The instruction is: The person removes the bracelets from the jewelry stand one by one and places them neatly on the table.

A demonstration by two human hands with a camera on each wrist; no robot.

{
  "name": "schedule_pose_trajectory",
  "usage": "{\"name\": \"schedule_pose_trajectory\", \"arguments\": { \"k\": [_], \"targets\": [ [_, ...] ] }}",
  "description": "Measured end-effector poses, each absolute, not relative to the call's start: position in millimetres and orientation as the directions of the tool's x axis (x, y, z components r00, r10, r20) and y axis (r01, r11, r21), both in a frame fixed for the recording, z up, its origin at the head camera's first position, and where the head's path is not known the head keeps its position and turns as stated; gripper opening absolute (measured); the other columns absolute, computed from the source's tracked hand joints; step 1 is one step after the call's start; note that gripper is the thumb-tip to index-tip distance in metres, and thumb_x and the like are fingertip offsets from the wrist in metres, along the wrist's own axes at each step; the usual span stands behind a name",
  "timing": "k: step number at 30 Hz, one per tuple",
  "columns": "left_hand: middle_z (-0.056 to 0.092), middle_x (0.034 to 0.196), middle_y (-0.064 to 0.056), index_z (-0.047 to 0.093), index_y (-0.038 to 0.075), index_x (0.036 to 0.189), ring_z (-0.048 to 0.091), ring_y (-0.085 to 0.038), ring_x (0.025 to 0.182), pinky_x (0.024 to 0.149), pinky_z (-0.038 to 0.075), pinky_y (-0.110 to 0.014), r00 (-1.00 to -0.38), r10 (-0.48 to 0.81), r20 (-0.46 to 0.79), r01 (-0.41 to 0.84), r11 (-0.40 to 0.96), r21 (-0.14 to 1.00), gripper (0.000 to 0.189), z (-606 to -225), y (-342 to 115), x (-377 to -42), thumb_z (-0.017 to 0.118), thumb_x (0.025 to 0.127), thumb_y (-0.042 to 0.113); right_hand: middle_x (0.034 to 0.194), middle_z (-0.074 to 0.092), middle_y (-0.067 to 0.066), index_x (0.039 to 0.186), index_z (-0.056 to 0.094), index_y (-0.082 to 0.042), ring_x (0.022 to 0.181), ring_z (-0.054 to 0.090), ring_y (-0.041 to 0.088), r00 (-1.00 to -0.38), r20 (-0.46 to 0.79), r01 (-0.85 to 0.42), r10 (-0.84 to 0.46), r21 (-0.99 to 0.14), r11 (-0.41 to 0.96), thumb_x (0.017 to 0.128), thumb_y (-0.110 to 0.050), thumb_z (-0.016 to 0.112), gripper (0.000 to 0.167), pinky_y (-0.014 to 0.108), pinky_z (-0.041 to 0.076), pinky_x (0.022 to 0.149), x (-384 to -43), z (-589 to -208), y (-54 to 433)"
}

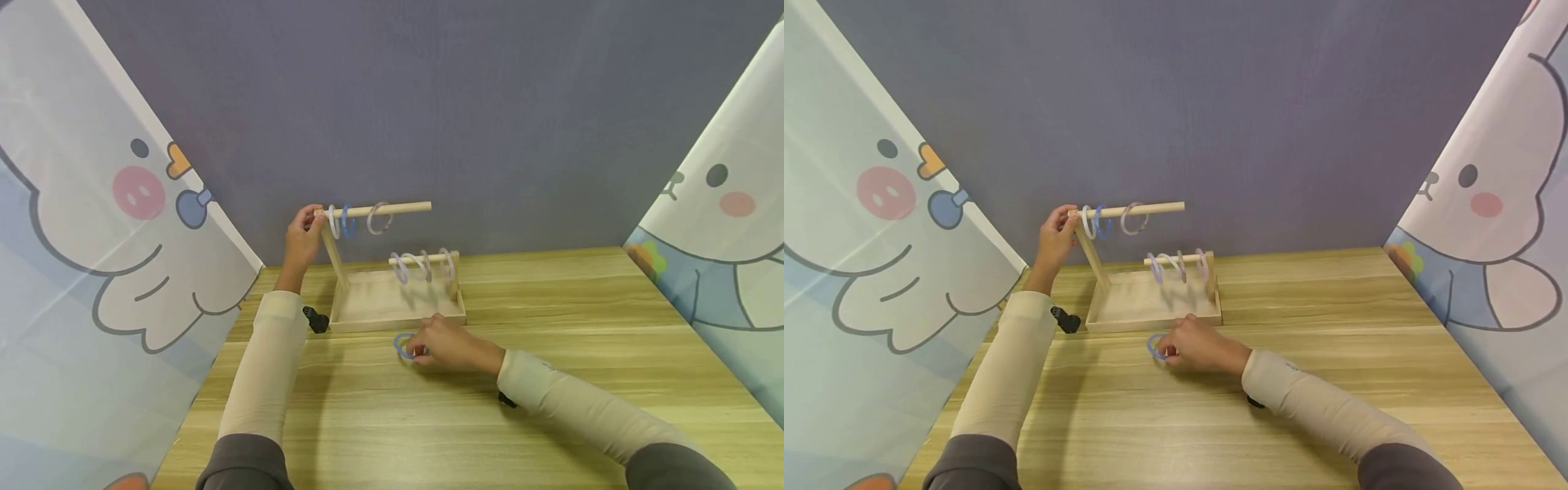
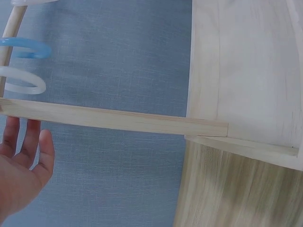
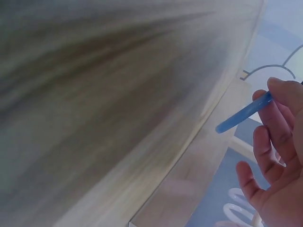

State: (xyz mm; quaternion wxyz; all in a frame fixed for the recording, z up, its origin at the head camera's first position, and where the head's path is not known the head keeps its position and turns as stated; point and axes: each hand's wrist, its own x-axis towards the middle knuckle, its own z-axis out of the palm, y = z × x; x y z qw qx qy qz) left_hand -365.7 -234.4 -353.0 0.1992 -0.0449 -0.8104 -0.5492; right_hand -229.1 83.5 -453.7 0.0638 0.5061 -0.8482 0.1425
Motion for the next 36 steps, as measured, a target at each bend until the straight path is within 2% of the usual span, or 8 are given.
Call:
{"name": "schedule_pose_trajectory", "arguments": {
  "k": [1,6,8,13,23,29,36],
  "targets": [
    [0.066,0.13,-0.02,0.059,0.011,0.138,0.058,-0.013,0.093,0.073,0.049,-0.023,-0.924,-0.144,0.353,0.277,0.382,0.882,0.037,-352.1,-234.4,-365.9,0.057,0.106,0.03,0.081,0.074,-0.017,0.09,0.077,-0.026,0.079,0.06,0.004,-0.478,0.248,-0.878,-0.843,-0.172,0.447,0.087,-0.027,0.082,0.006,0.029,0.047,0.078,-229.0,-454.3,83.1],
    [0.066,0.129,-0.018,0.059,0.013,0.137,0.058,-0.009,0.088,0.069,0.05,-0.02,-0.925,-0.14,0.353,0.277,0.387,0.879,0.037,-352.3,-234.8,-365.5,0.056,0.106,0.032,0.081,0.073,-0.017,0.09,0.078,-0.027,0.076,0.058,0.002,-0.483,0.227,-0.875,-0.846,-0.153,0.459,0.086,-0.031,0.082,0.006,0.027,0.049,0.076,-228.2,-458.7,81.1],
    [0.066,0.126,-0.017,0.06,0.014,0.134,0.057,-0.007,0.085,0.065,0.047,-0.016,-0.919,-0.138,0.369,0.292,0.393,0.872,0.036,-353.2,-234.9,-364.8,0.057,0.105,0.035,0.08,0.072,-0.017,0.089,0.078,-0.027,0.075,0.056,0.002,-0.477,0.229,-0.878,-0.848,-0.149,0.454,0.086,-0.031,0.082,0.007,0.026,0.049,0.076,-227.6,-460.1,80.3],
    [0.065,0.127,-0.018,0.059,0.013,0.136,0.057,-0.009,0.087,0.066,0.047,-0.017,-0.923,-0.136,0.36,0.283,0.391,0.876,0.037,-353.4,-235.2,-365.1,0.056,0.106,0.034,0.076,0.071,-0.016,0.086,0.076,-0.027,0.071,0.052,0.001,-0.446,0.25,-0.895,-0.86,-0.135,0.425,0.085,-0.029,0.083,0.007,0.025,0.047,0.074,-227.3,-462.3,78.5],
    [0.066,0.126,-0.018,0.06,0.014,0.134,0.057,-0.01,0.084,0.065,0.047,-0.017,-0.92,-0.144,0.364,0.284,0.394,0.874,0.036,-351.0,-233.9,-363.0,0.057,0.105,0.035,0.08,0.072,-0.018,0.091,0.077,-0.028,0.073,0.056,-0.002,-0.457,0.186,-0.888,-0.87,-0.151,0.435,0.087,-0.033,0.082,0.008,0.028,0.052,0.083,-228.2,-466.0,75.9],
    [0.065,0.128,-0.02,0.06,0.013,0.135,0.057,-0.012,0.084,0.065,0.047,-0.016,-0.923,-0.134,0.361,0.287,0.384,0.877,0.038,-352.6,-236.6,-365.1,0.057,0.105,0.036,0.081,0.073,-0.014,0.088,0.076,-0.024,0.073,0.061,-0.005,-0.458,0.148,-0.878,-0.877,-0.23,0.42,0.088,-0.028,0.081,0.007,0.017,0.052,0.074,-230.4,-469.2,74.5],
    [0.064,0.134,-0.021,0.058,0.013,0.14,0.058,-0.022,0.095,0.064,0.047,-0.015,-0.933,-0.124,0.337,0.274,0.364,0.891,0.04,-352.9,-237.2,-366.6,0.057,0.105,0.033,0.076,0.068,-0.014,0.082,0.073,-0.022,0.068,0.054,-0.005,-0.481,0.101,-0.857,-0.871,-0.264,0.442,0.088,-0.023,0.081,0.01,0.011,0.046,0.065,-230.0,-469.5,73.4]
  ]
}}
